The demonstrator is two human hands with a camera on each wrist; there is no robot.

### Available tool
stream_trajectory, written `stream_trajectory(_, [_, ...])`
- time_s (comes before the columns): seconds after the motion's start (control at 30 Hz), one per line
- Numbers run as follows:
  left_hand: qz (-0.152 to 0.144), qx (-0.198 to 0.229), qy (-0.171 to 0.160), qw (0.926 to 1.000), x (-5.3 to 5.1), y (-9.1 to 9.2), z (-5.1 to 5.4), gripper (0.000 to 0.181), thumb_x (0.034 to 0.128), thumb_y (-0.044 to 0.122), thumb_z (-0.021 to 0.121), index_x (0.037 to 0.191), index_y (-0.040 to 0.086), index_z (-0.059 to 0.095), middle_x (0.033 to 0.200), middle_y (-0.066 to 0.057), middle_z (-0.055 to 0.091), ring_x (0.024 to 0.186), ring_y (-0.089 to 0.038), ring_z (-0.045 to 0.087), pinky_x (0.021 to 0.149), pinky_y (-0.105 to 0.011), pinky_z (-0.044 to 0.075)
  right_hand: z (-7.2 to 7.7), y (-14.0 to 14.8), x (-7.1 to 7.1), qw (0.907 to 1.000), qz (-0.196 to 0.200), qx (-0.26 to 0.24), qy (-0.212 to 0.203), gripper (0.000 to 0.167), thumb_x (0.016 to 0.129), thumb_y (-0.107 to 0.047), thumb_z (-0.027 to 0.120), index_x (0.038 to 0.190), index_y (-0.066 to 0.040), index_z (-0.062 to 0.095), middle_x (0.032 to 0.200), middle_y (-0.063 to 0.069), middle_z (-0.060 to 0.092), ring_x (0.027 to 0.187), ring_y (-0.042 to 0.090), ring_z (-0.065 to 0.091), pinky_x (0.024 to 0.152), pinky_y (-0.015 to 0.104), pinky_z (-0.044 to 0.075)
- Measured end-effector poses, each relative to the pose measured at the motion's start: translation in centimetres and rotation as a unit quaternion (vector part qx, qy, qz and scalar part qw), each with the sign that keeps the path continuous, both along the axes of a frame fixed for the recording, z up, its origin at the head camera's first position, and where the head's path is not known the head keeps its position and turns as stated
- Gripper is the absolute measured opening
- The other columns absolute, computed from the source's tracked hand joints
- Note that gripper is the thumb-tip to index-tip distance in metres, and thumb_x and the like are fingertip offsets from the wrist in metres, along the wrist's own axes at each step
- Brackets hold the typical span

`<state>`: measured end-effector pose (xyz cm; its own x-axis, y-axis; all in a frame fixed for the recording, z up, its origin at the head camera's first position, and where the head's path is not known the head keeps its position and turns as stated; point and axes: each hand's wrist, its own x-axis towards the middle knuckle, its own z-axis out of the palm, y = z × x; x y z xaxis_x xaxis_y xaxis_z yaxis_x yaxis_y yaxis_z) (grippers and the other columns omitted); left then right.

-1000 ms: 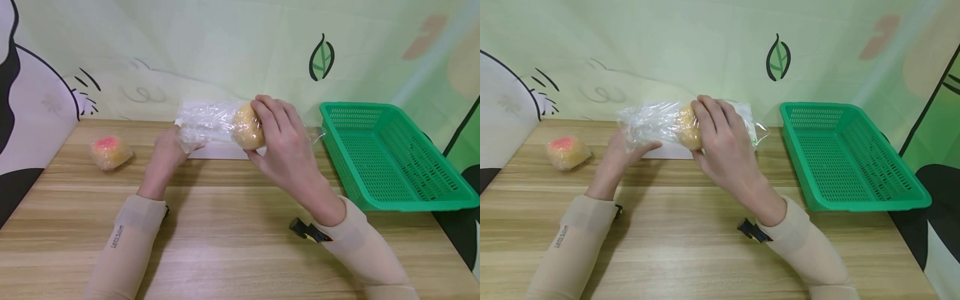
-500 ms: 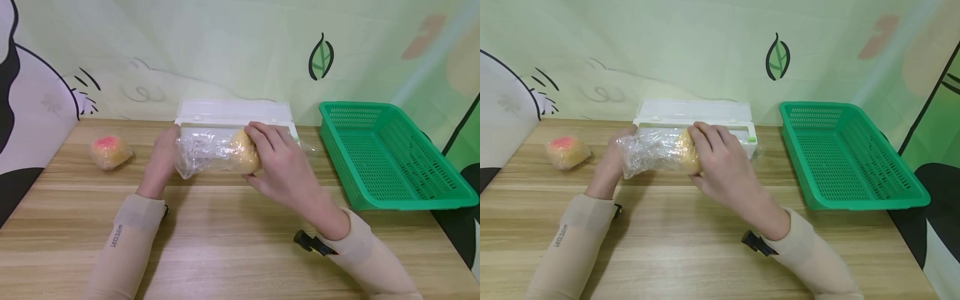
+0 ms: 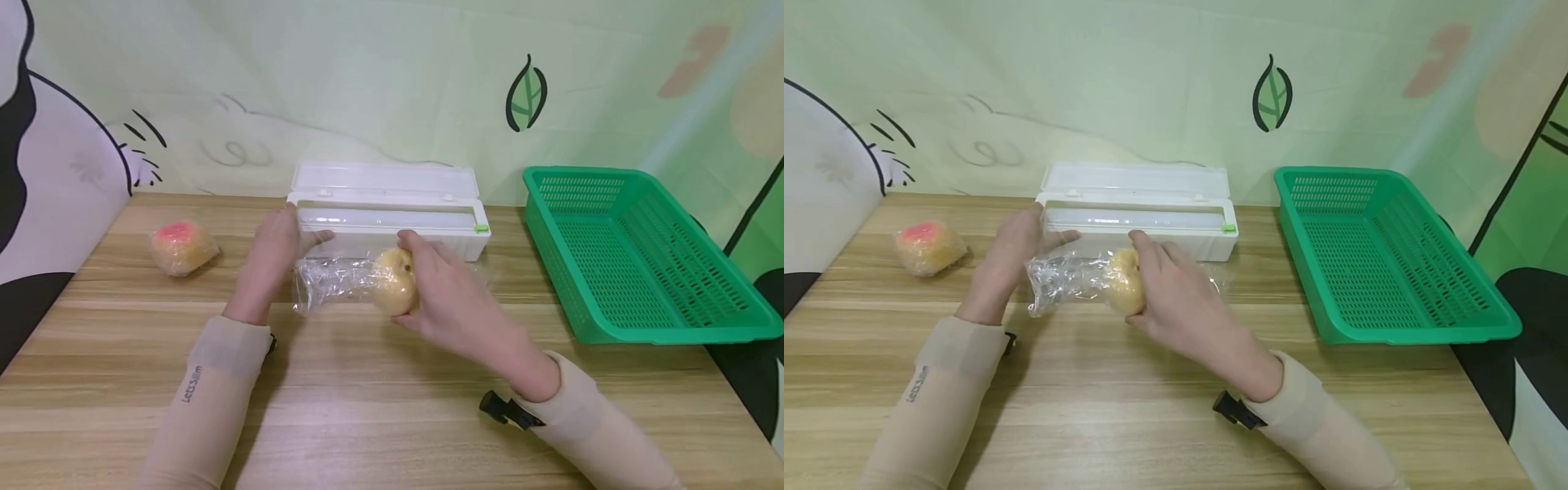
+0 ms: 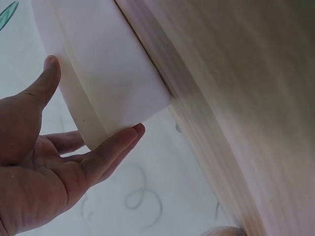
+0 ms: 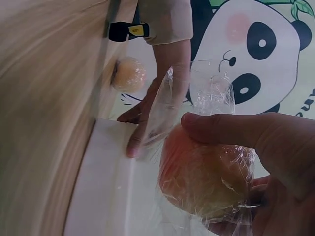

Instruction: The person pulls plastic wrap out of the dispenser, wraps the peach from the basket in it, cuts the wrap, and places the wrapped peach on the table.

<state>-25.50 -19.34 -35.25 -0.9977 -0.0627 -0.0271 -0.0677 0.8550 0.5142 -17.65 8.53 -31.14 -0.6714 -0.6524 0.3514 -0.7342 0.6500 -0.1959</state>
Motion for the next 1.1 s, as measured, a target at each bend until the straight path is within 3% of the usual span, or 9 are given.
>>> stream_trajectory(0.1, [-0.008,-0.008,0.006,0.9999,0.1,-0.1,0.0,0.103,0.0944,0.053,0.069,0.152,-0.018,0.023,0.095,-0.027,0.059,0.069,-0.028,0.053,0.074,-0.042,0.056,-0.8,-0.2,-0.3,0.9997,0.004,0.012,-0.021,0.098,0.067,-0.023,0.099,0.142,0.005,0.043,0.130,0.018,0.061,0.118,0.034,0.059,0.100,0.044,0.050])
stream_trajectory(0.23, [-0.020,0.006,0.001,0.9998,0.1,-0.5,0.1,0.102,0.0962,0.048,0.070,0.153,-0.018,0.017,0.128,-0.041,0.054,0.100,-0.045,0.062,0.097,-0.053,0.051,-1.9,-0.4,-0.8,0.9983,0.009,0.032,-0.049,0.086,0.068,-0.021,0.098,0.135,0.000,0.049,0.121,0.011,0.063,0.111,0.028,0.059,0.097,0.042,0.051])
stream_trajectory(0.4, [-0.030,0.038,-0.010,0.9988,0.2,-0.9,0.3,0.091,0.0981,0.024,0.069,0.155,-0.017,0.011,0.152,-0.040,0.034,0.101,-0.042,0.058,0.092,-0.052,0.052,-3.0,-0.8,-1.7,0.9948,0.007,0.061,-0.081,0.088,0.069,-0.023,0.097,0.139,0.001,0.049,0.126,0.012,0.062,0.113,0.028,0.059,0.099,0.042,0.050])
stream_trajectory(0.57, [-0.050,0.028,-0.007,0.9983,0.2,-1.4,0.4,0.077,0.0930,0.002,0.057,0.153,-0.020,0.013,0.152,-0.040,0.033,0.070,-0.028,0.050,0.070,-0.046,0.052,-3.7,-1.0,-2.5,0.9925,0.003,0.077,-0.095,0.081,0.073,-0.026,0.095,0.137,-0.001,0.051,0.124,0.011,0.062,0.111,0.026,0.060,0.092,0.041,0.053])
stream_trajectory(0.63, [-0.058,0.025,-0.010,0.9979,0.3,-1.5,0.6,0.075,0.0917,-0.001,0.052,0.152,-0.020,0.011,0.154,-0.039,0.029,0.074,-0.030,0.051,0.073,-0.047,0.051,-4.0,-1.0,-2.8,0.9923,0.006,0.076,-0.097,0.079,0.073,-0.026,0.094,0.135,-0.002,0.052,0.123,0.010,0.060,0.108,0.025,0.060,0.090,0.040,0.053])
stream_trajectory(0.73, [-0.062,0.027,-0.017,0.9976,0.5,-1.5,0.9,0.074,0.0938,0.002,0.047,0.154,-0.017,0.008,0.159,-0.037,0.022,0.109,-0.043,0.056,0.097,-0.053,0.047,-4.4,-1.1,-3.2,0.9924,0.009,0.071,-0.100,0.080,0.072,-0.027,0.095,0.134,-0.002,0.051,0.127,0.012,0.055,0.108,0.025,0.059,0.089,0.041,0.053])
stream_trajectory(0.8, [-0.057,0.032,-0.008,0.9978,0.8,-1.4,1.3,0.074,0.0956,0.005,0.046,0.157,-0.014,0.009,0.160,-0.036,0.018,0.136,-0.049,0.038,0.112,-0.058,0.034,-4.6,-1.1,-3.4,0.9921,0.011,0.069,-0.105,0.083,0.071,-0.026,0.096,0.136,-0.002,0.050,0.131,0.013,0.053,0.109,0.026,0.058,0.091,0.041,0.053])
stream_trajectory(0.9, [-0.064,0.038,0.028,0.9968,1.3,-0.6,2.0,0.067,0.0992,0.012,0.050,0.157,-0.010,0.024,0.155,-0.038,0.028,0.141,-0.052,0.032,0.116,-0.061,0.027,-5.0,-1.1,-3.8,0.9911,0.011,0.072,-0.111,0.088,0.070,-0.026,0.097,0.139,-0.002,0.049,0.132,0.014,0.053,0.112,0.027,0.057,0.093,0.043,0.053])
stream_trajectory(1.1, [-0.189,0.031,0.060,0.9797,3.3,3.0,4.1,0.034,0.0962,0.019,0.072,0.121,-0.003,0.067,0.115,-0.020,0.064,0.103,-0.035,0.060,0.090,-0.049,0.050,-5.2,-0.7,-4.7,0.9863,0.037,0.077,-0.142,0.095,0.068,-0.025,0.099,0.144,-0.003,0.047,0.137,0.013,0.050,0.121,0.026,0.053,0.101,0.042,0.049])
